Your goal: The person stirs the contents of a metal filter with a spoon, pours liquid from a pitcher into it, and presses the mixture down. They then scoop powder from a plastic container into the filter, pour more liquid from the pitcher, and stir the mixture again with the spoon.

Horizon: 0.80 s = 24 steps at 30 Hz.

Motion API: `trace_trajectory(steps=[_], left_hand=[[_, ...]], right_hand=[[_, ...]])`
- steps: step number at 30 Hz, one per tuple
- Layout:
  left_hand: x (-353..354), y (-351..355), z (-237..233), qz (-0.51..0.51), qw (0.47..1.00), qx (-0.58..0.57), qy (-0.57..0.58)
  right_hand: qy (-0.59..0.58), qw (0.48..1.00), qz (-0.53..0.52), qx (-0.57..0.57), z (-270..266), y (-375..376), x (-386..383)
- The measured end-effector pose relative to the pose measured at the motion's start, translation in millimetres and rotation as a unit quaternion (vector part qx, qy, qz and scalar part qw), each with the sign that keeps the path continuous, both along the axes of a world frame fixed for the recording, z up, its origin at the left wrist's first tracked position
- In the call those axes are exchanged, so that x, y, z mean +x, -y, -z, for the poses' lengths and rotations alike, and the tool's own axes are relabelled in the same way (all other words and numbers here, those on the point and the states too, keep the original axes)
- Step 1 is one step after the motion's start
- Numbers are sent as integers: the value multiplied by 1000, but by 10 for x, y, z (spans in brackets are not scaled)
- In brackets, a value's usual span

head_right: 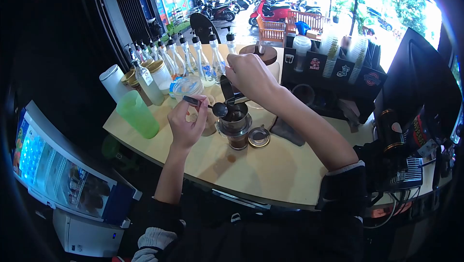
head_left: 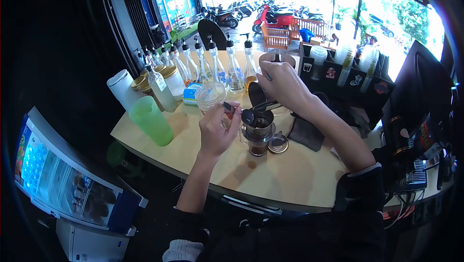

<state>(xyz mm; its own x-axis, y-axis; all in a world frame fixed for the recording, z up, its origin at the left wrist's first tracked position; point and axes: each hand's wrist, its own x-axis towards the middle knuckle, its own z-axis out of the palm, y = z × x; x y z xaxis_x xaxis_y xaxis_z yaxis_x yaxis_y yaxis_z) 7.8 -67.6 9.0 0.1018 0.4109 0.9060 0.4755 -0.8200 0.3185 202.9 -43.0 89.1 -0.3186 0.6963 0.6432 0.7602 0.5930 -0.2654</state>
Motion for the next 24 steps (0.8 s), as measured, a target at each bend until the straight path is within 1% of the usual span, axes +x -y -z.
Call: trace_trajectory(steps=[6,10,12,16,18,21,24], left_hand=[[13,-44,37,26,1000,-7,14],[11,-68,45,24,1000,8,5],[19,-75,49,27,1000,10,7],[29,-80,52,26,1000,10,4],[33,-86,54,24,1000,11,-1],[59,-71,57,31,999,-6,13],[69,-71,69,34,999,-11,13]], right_hand=[[7,1000,6,-8,-7,-22,-14],[14,1000,12,-8,3,-45,12],[-3,999,6,43,40,-74,26],[-6,999,9,34,27,-50,75],[-5,999,30,23,2,-18,89],[5,999,28,46,24,-54,150],[22,998,48,36,0,-15,203]])
